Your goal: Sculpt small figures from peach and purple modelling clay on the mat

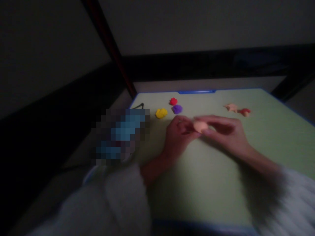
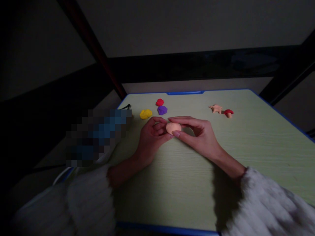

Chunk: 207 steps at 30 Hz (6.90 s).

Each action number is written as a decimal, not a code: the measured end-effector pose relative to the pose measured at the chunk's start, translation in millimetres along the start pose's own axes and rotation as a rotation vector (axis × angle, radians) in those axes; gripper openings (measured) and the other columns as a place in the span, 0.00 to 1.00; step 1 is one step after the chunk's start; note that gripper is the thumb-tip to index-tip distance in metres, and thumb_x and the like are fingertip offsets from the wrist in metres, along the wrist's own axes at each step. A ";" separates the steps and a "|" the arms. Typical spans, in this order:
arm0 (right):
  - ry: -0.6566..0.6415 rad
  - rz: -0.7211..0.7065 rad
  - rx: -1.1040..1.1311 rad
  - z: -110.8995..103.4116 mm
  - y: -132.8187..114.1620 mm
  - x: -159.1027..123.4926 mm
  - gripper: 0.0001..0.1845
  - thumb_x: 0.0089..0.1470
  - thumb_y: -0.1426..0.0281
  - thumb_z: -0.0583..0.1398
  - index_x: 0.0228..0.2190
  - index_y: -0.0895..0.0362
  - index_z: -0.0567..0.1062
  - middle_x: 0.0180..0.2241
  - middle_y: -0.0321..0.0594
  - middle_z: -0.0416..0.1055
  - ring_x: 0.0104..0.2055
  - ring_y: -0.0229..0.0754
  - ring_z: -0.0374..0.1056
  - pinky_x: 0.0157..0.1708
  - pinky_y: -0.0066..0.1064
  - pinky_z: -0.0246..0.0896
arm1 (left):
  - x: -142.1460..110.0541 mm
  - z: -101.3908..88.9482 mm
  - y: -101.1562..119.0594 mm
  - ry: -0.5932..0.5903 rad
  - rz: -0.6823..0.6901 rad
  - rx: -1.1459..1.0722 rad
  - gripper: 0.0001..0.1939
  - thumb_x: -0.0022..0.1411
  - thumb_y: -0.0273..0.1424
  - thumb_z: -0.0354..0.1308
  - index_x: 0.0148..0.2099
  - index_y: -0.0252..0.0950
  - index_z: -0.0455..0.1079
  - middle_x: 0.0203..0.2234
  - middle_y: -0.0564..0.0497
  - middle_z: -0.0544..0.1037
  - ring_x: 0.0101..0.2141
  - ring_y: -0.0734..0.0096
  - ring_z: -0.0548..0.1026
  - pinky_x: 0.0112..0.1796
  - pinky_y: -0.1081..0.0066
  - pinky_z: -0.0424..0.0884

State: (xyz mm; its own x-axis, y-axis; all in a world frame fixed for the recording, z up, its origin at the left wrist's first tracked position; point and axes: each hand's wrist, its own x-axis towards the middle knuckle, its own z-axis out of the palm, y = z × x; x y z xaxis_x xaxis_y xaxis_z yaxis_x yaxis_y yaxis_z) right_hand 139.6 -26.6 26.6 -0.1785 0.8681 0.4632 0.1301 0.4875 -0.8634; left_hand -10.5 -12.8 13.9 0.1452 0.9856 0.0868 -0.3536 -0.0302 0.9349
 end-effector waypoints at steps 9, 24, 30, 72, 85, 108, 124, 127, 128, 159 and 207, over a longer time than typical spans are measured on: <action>0.250 0.049 0.119 -5.9 20.5 7.0 0.06 0.48 0.73 0.62 0.30 0.51 0.78 0.34 0.34 0.74 0.38 0.37 0.68 0.39 0.30 0.61 | 1.8 -2.6 -1.2 -0.023 0.009 -0.034 0.18 0.41 0.20 0.65 0.35 0.36 0.62 0.25 0.56 0.76 0.29 0.76 0.75 0.33 0.75 0.70; -0.030 0.455 0.206 6.2 10.8 1.6 0.11 0.38 0.65 0.69 0.27 0.57 0.79 0.21 0.31 0.67 0.23 0.32 0.59 0.24 0.26 0.55 | 6.7 -7.4 -7.1 -0.051 -0.003 -0.068 0.19 0.42 0.25 0.66 0.38 0.36 0.66 0.27 0.54 0.79 0.30 0.76 0.76 0.33 0.76 0.69; -0.041 0.476 0.292 6.5 10.5 1.6 0.12 0.35 0.66 0.70 0.27 0.56 0.80 0.23 0.34 0.73 0.26 0.33 0.64 0.29 0.28 0.60 | 7.7 -8.4 -7.5 -0.043 -0.002 0.014 0.19 0.42 0.28 0.66 0.39 0.36 0.67 0.25 0.54 0.78 0.32 0.72 0.76 0.36 0.73 0.70; 0.082 0.498 0.424 13.7 9.3 4.8 0.15 0.30 0.67 0.72 0.25 0.56 0.78 0.25 0.33 0.75 0.28 0.35 0.67 0.34 0.30 0.63 | 5.7 -7.4 -2.3 -0.003 0.218 0.176 0.31 0.43 0.26 0.66 0.49 0.41 0.57 0.35 0.52 0.75 0.30 0.76 0.75 0.35 0.74 0.72; 0.279 0.400 0.158 -5.4 12.7 11.5 0.10 0.36 0.65 0.69 0.22 0.57 0.77 0.23 0.36 0.74 0.28 0.37 0.67 0.31 0.31 0.63 | 5.3 -6.2 -5.4 -0.068 0.100 0.203 0.32 0.43 0.23 0.65 0.49 0.40 0.57 0.39 0.51 0.73 0.33 0.74 0.76 0.34 0.74 0.73; 0.665 0.524 -0.363 -156.4 47.6 9.2 0.10 0.36 0.67 0.67 0.22 0.61 0.76 0.21 0.38 0.68 0.24 0.34 0.59 0.27 0.32 0.52 | 12.4 -11.2 -11.6 -0.093 0.017 0.320 0.21 0.43 0.24 0.63 0.42 0.35 0.62 0.36 0.50 0.73 0.27 0.80 0.73 0.30 0.77 0.71; 0.282 0.396 -0.292 -165.9 99.0 55.2 0.13 0.41 0.62 0.65 0.25 0.60 0.76 0.19 0.38 0.72 0.18 0.37 0.63 0.18 0.30 0.53 | 11.3 -13.0 -12.5 -0.084 -0.040 0.380 0.17 0.46 0.22 0.60 0.41 0.35 0.63 0.35 0.51 0.73 0.26 0.81 0.72 0.28 0.78 0.69; 0.284 0.385 -0.338 -169.5 102.7 58.9 0.14 0.39 0.61 0.66 0.24 0.60 0.76 0.19 0.38 0.72 0.19 0.36 0.63 0.19 0.29 0.53 | 10.7 -13.4 -11.5 -0.090 -0.064 0.387 0.17 0.47 0.22 0.59 0.41 0.34 0.63 0.36 0.51 0.73 0.26 0.81 0.72 0.28 0.78 0.68; 0.281 0.382 -0.356 -170.1 103.1 59.7 0.14 0.38 0.61 0.66 0.23 0.60 0.77 0.19 0.37 0.71 0.19 0.36 0.62 0.20 0.29 0.53 | 10.2 -13.6 -11.3 -0.094 -0.071 0.388 0.17 0.47 0.22 0.59 0.41 0.34 0.62 0.36 0.51 0.73 0.26 0.81 0.72 0.28 0.78 0.68; 0.102 0.269 -0.546 -171.8 100.9 63.0 0.14 0.37 0.61 0.63 0.18 0.61 0.76 0.19 0.39 0.69 0.19 0.37 0.62 0.20 0.30 0.54 | 11.4 -15.2 -14.4 -0.128 -0.092 0.467 0.13 0.48 0.22 0.57 0.38 0.34 0.63 0.31 0.53 0.73 0.26 0.81 0.70 0.27 0.78 0.64; 0.505 0.324 -0.562 -173.7 84.8 20.9 0.27 0.48 0.45 0.53 0.13 0.52 0.61 0.12 0.34 0.53 0.15 0.36 0.48 0.17 0.32 0.42 | 13.2 -13.7 -17.8 -0.140 -0.043 0.483 0.06 0.46 0.24 0.59 0.31 0.33 0.69 0.20 0.55 0.71 0.23 0.79 0.68 0.26 0.78 0.63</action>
State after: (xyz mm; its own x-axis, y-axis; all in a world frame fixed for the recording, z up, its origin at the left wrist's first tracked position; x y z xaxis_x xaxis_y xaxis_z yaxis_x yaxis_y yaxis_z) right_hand 316.3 49.1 -2.2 0.3952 0.8460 0.3579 0.5927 0.0628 -0.8030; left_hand -14.9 3.0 -6.4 0.2842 0.9569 0.0594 0.1190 -0.0967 0.9882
